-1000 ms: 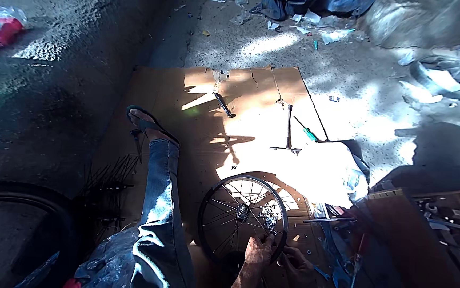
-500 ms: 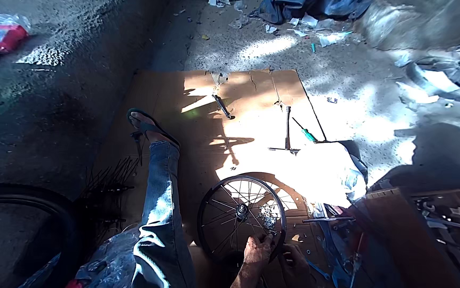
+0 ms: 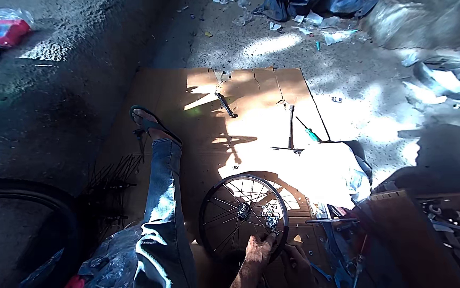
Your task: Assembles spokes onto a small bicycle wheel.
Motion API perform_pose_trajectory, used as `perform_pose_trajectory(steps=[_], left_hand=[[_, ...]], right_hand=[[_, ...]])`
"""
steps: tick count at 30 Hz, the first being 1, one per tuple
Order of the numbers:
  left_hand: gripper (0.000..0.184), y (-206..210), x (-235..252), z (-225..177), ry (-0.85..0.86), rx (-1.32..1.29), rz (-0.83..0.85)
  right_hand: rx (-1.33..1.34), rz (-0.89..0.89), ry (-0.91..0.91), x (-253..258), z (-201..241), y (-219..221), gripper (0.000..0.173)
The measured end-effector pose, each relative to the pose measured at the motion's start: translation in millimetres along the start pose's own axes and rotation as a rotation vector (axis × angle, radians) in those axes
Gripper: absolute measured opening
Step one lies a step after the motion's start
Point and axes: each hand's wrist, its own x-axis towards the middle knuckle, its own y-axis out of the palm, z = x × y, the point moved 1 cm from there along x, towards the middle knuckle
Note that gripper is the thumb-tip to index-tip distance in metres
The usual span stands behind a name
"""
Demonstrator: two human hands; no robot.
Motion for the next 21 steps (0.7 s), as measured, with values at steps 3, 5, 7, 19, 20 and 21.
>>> perform_pose_trajectory(steps=[3, 5, 7, 19, 20, 21], left_hand=[[0.032, 0.2, -0.2, -2.5, -0.022, -0.041, 0.001], [0.03, 0.7, 2.5, 0.1, -0.025, -0.016, 0.002], [0.029, 0.8, 4.4, 2.6, -0.005, 0.008, 0.012], [0.035, 10.5, 6.9, -1.7, -0.052, 0.156, -0.016], [0.035, 10.3, 7.2, -1.4, -0.044, 0.15, -0.012], [0.033, 9.3, 7.2, -1.6, -0.032, 0.133, -0.006]], right_hand=[[0.113, 0.044, 0.089, 0.7, 2.6, -2.2, 0.024], [0.182, 0.055, 0.128, 1.8, 2.6, -1.5, 0.018], [0.099, 0.059, 0.088, 3.3, 1.3, -1.3, 0.015], [-0.007, -0.022, 0.01, 4.5, 5.3, 5.3, 0.018], [-0.038, -0.035, 0.008, 3.1, 7.7, 6.8, 0.018], [-0.065, -0.041, 0.011, 2.3, 10.7, 8.1, 0.019]])
